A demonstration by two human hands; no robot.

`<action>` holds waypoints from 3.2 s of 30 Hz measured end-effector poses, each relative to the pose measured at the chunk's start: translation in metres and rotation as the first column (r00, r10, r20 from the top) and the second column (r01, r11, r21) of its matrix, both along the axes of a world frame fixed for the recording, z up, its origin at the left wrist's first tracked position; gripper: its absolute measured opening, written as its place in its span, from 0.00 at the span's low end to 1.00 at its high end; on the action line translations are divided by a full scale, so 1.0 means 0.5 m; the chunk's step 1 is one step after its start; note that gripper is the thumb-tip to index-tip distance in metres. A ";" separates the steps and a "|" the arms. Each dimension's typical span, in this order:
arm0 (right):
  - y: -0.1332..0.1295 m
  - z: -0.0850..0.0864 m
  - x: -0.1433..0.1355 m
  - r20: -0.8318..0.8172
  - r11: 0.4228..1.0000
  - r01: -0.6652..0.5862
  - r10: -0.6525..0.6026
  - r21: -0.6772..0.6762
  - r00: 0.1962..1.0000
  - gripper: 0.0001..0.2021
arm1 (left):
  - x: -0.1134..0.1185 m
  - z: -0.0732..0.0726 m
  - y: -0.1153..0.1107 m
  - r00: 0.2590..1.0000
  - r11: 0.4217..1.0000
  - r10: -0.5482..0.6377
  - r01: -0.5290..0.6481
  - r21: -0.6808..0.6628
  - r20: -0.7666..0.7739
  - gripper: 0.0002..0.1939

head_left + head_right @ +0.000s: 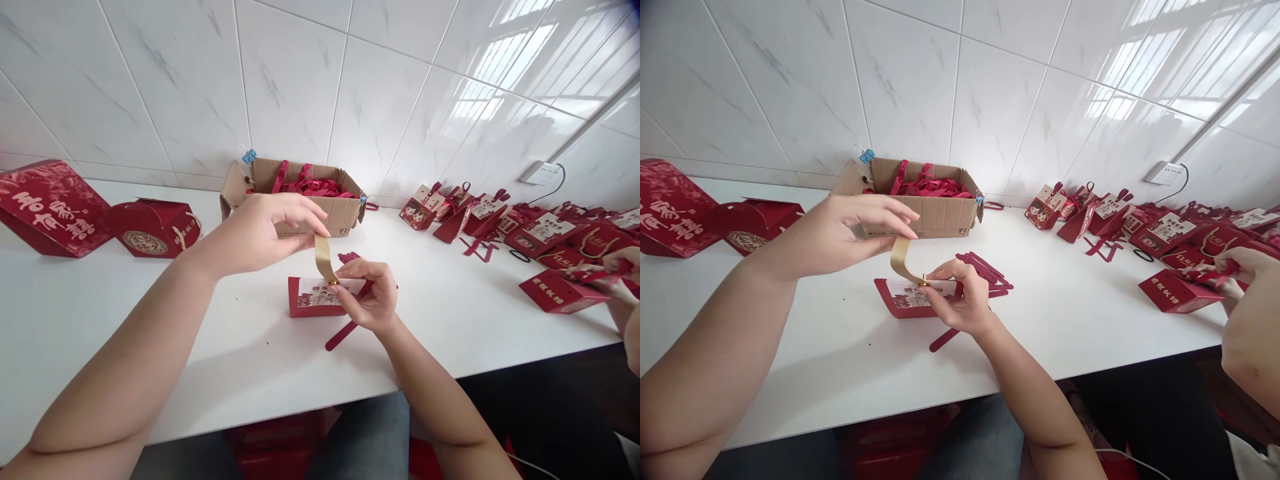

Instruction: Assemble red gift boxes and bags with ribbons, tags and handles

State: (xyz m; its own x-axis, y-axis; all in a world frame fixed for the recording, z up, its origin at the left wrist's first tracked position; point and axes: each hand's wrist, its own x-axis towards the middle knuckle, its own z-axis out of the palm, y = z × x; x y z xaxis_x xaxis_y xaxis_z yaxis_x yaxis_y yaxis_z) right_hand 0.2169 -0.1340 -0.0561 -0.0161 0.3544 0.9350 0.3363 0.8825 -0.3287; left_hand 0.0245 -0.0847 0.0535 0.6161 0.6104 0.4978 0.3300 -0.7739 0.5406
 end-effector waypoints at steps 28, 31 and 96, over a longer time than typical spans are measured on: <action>0.000 -0.011 0.010 0.041 0.990 0.134 -0.132 -0.053 0.990 0.15 | 0.037 -0.006 -0.017 0.965 0.949 -0.122 0.045 -0.311 -0.232 0.14; 0.000 -0.009 0.010 0.048 0.986 0.157 -0.154 -0.061 0.987 0.15 | 0.035 -0.007 -0.017 0.962 0.952 -0.115 0.035 -0.303 -0.250 0.15; 0.019 -0.006 0.016 -0.017 0.863 0.410 -0.424 0.297 0.905 0.14 | 0.057 -0.035 -0.015 0.990 0.960 -0.126 0.105 -0.259 -0.065 0.15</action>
